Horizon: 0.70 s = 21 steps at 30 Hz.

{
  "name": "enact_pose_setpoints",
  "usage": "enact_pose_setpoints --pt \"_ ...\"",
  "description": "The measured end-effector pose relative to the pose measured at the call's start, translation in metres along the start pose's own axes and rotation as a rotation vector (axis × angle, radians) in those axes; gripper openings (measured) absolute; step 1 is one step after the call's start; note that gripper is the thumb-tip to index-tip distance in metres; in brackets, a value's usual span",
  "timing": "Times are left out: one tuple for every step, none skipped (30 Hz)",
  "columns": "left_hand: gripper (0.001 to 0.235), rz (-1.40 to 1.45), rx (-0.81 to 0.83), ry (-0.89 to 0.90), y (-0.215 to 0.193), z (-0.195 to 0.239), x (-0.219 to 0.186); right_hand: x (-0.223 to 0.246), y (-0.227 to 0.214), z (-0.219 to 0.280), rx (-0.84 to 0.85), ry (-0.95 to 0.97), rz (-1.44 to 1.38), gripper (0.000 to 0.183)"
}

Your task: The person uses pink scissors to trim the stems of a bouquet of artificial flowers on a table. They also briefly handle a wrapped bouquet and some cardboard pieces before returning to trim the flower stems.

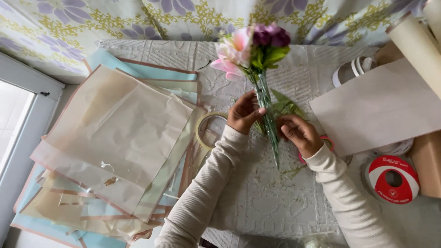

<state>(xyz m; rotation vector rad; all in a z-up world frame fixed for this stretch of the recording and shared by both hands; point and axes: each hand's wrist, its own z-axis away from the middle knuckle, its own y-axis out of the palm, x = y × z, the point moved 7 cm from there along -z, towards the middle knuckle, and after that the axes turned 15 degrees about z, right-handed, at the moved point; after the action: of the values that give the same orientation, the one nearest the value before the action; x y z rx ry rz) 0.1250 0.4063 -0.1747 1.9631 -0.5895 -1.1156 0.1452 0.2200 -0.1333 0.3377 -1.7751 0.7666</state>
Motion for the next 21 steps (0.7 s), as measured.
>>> enact_pose_setpoints --pt "0.054 -0.001 -0.003 -0.007 0.001 -0.001 -0.004 0.005 0.002 0.001 -0.003 0.006 -0.003 0.028" --pt "0.051 0.038 -0.035 0.025 0.0 -0.001 -0.01 0.012 0.006 0.001 0.047 0.002 -0.031 0.03" --pt "0.048 0.078 -0.067 0.056 -0.001 -0.001 -0.016 0.019 0.01 0.002 0.097 -0.003 -0.059 0.034" --pt "0.048 0.078 -0.07 0.053 -0.001 0.0 -0.017 0.023 0.012 0.003 0.097 0.001 -0.061 0.034" --pt "0.052 0.083 -0.068 0.039 0.0 0.0 -0.018 0.03 0.012 0.004 0.081 -0.015 -0.083 0.032" --pt "0.055 0.087 -0.062 0.029 0.001 -0.003 -0.02 0.038 0.012 0.002 0.066 -0.039 -0.104 0.031" --pt "0.055 0.085 -0.061 0.03 -0.002 0.0 -0.017 0.039 0.013 0.004 0.067 -0.04 -0.106 0.031" --pt "0.063 0.123 -0.044 -0.036 -0.004 0.001 -0.01 0.041 0.01 0.004 0.013 -0.053 -0.051 0.03" --pt "0.071 0.16 -0.027 -0.103 -0.005 0.002 -0.003 0.044 0.007 0.005 -0.042 -0.065 0.004 0.029" --pt "0.071 0.16 -0.026 -0.101 0.011 0.004 -0.009 0.043 0.006 0.005 -0.042 -0.067 0.005 0.029" --pt "0.084 0.122 0.01 -0.147 0.029 0.007 -0.012 0.044 0.004 0.006 -0.079 -0.086 0.11 0.032" --pt "0.097 0.086 0.045 -0.195 0.047 0.011 -0.014 0.044 0.001 0.008 -0.117 -0.103 0.217 0.035" --pt "0.097 0.087 0.045 -0.194 0.047 0.012 -0.015 0.043 0.0 0.007 -0.117 -0.103 0.218 0.035" --pt "0.097 0.063 0.031 -0.21 0.045 0.013 -0.016 0.043 -0.002 0.006 -0.12 -0.116 0.233 0.035" --pt "0.096 0.038 0.016 -0.225 0.043 0.014 -0.016 0.042 -0.003 0.005 -0.123 -0.128 0.249 0.035" --pt "0.096 0.038 0.015 -0.229 0.041 0.012 -0.017 0.046 -0.01 0.004 -0.125 -0.125 0.248 0.035" --pt "0.096 0.078 -0.013 -0.255 0.037 0.011 -0.017 0.047 -0.019 0.003 -0.16 -0.066 0.205 0.031" --pt "0.095 0.118 -0.043 -0.281 0.034 0.009 -0.016 0.047 -0.028 0.002 -0.195 -0.007 0.162 0.028" --pt "0.095 0.117 -0.045 -0.285 0.031 0.009 -0.021 0.045 -0.042 0.004 -0.196 -0.003 0.16 0.028" --pt "0.092 0.037 -0.055 -0.276 0.028 0.007 -0.026 0.041 -0.059 0.004 -0.213 0.049 0.242 0.018" --pt "0.09 -0.043 -0.065 -0.268 0.025 0.005 -0.031 0.037 -0.075 0.004 -0.229 0.102 0.324 0.013"
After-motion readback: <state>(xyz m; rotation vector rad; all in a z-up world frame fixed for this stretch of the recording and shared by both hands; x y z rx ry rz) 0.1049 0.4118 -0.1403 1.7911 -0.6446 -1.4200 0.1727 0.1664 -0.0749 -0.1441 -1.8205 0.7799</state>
